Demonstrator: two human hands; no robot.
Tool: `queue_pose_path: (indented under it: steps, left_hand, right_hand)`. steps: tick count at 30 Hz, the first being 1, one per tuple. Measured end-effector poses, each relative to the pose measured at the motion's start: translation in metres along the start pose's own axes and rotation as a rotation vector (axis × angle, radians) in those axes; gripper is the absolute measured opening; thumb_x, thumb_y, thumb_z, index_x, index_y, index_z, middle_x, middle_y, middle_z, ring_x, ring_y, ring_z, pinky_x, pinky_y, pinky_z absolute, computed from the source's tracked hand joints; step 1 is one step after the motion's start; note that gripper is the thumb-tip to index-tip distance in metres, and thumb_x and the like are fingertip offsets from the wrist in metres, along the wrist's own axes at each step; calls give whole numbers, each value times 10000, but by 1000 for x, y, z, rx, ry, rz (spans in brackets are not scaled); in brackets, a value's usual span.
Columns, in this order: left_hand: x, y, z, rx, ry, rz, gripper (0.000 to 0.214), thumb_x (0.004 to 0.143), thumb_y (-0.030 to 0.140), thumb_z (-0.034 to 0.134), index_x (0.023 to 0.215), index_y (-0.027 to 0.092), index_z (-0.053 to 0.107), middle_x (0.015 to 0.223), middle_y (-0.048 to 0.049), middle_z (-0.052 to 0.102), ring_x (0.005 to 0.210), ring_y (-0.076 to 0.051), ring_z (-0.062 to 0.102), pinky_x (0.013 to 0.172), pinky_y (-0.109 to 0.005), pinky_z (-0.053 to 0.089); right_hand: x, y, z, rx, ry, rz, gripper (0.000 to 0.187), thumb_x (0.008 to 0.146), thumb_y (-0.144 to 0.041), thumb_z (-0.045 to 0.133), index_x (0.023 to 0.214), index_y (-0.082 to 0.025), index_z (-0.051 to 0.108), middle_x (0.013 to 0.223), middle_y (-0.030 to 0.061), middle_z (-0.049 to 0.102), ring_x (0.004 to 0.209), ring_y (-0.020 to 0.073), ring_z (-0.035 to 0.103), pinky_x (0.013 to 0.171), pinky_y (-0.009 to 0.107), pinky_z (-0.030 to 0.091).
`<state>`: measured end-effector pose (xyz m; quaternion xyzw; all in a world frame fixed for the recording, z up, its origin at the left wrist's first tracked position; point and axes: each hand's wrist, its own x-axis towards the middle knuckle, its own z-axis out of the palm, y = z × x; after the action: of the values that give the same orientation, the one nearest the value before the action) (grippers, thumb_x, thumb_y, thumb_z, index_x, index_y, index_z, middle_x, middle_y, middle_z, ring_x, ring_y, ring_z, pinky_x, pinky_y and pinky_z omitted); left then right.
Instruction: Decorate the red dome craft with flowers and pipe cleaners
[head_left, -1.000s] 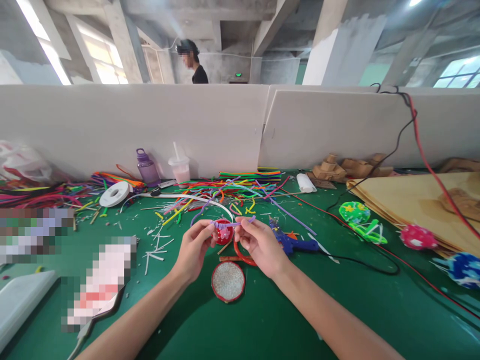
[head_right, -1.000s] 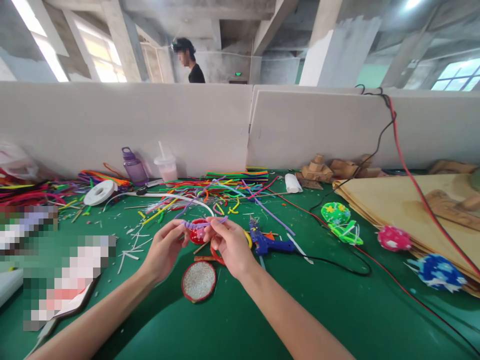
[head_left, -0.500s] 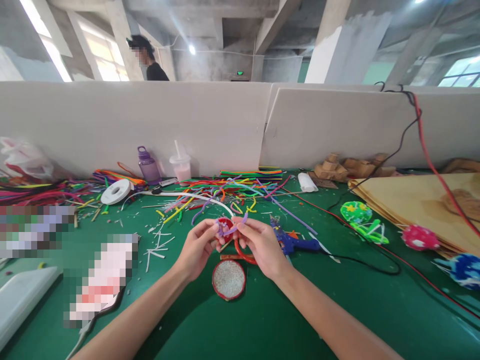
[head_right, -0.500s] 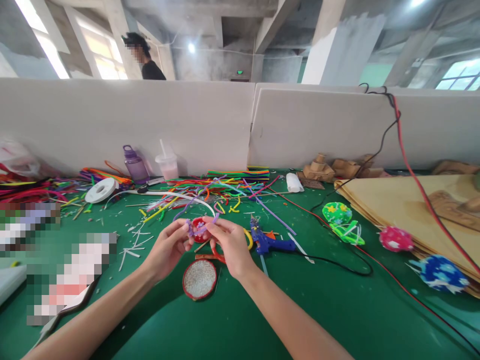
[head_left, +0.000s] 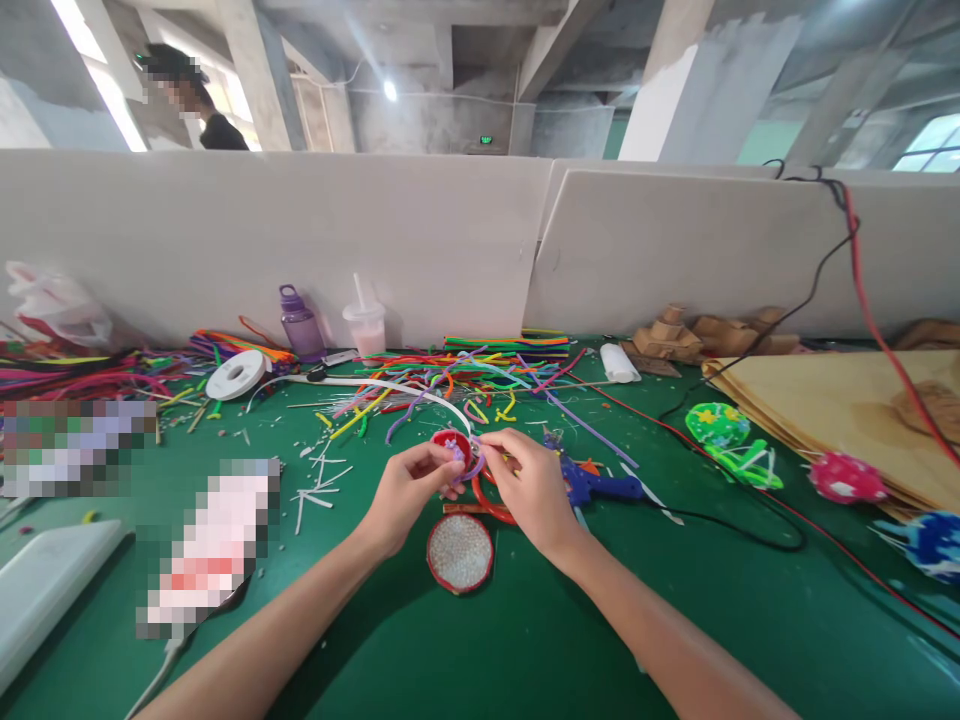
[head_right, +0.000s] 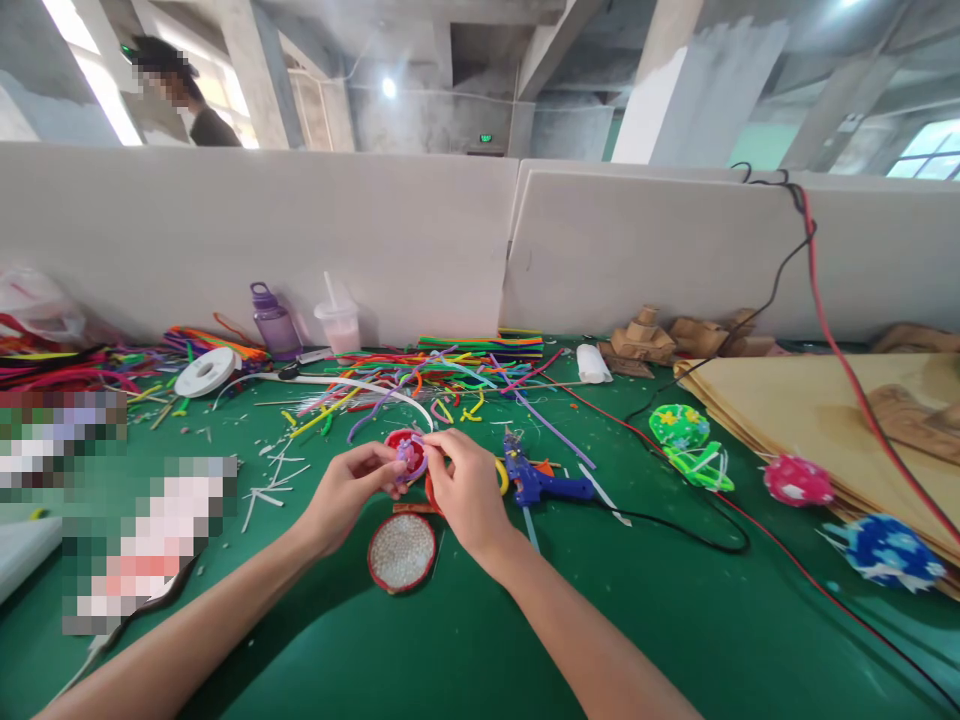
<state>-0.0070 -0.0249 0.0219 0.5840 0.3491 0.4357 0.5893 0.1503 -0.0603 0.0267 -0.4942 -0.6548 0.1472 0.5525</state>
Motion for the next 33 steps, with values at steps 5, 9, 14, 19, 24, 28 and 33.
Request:
queue_pose_path:
  steps: [5,9,14,19,24,28,33]
  left_hand:
    - [-2,1,1,11,-103,-93,217,694,320,736,758,127,658,651,-17,666,607,-115,608,623,-231,493]
    - [-1,0,0,10,-104,-107,226,686,331,740,770,128,687,655,-17,667,597,-109,598,616,-226,494]
    - [0,1,-1,44,-51,-89,219,668,334,748,756,137,707,664,-14,668,615,-116,600,619,-225,499]
    - [1,2,0,128,-29,-86,220,651,336,753,718,133,702,633,-16,663,587,-125,592,605,-237,504]
    - [2,1,0,147,-27,-82,230,646,350,749,711,135,698,634,-19,662,590,-132,599,602,-238,505]
    - [1,1,0,151,-43,-85,251,632,371,750,705,136,700,615,-20,656,575,-138,591,590,-248,503]
    - [0,1,1,169,-51,-71,262,629,391,741,693,139,708,607,-26,658,560,-141,578,575,-254,483]
  right_hand:
    - [2,7,-4,-165,-76,-185,193,862,-109,484,918,-185,652,885,54,687,820,173,637,732,284,487]
    - [2,10,-7,-238,-143,-263,178,859,-92,495,888,-178,648,834,50,670,803,174,625,727,290,495]
    - [3,9,-12,-372,-237,-344,227,866,-52,463,895,-176,651,850,64,646,830,178,601,737,302,499]
    - [1,8,-11,-501,-298,-372,232,867,-38,458,897,-160,654,836,74,624,836,192,584,715,309,499]
    - [-1,8,-9,-475,-255,-338,242,859,-23,457,902,-161,651,849,72,633,841,185,590,740,311,500]
    - [-1,8,-8,-470,-243,-333,258,858,-21,447,894,-172,654,858,71,635,836,184,589,736,308,494]
    - [-2,7,-9,-529,-304,-341,231,868,-41,460,874,-162,656,823,74,612,822,193,566,702,302,478]
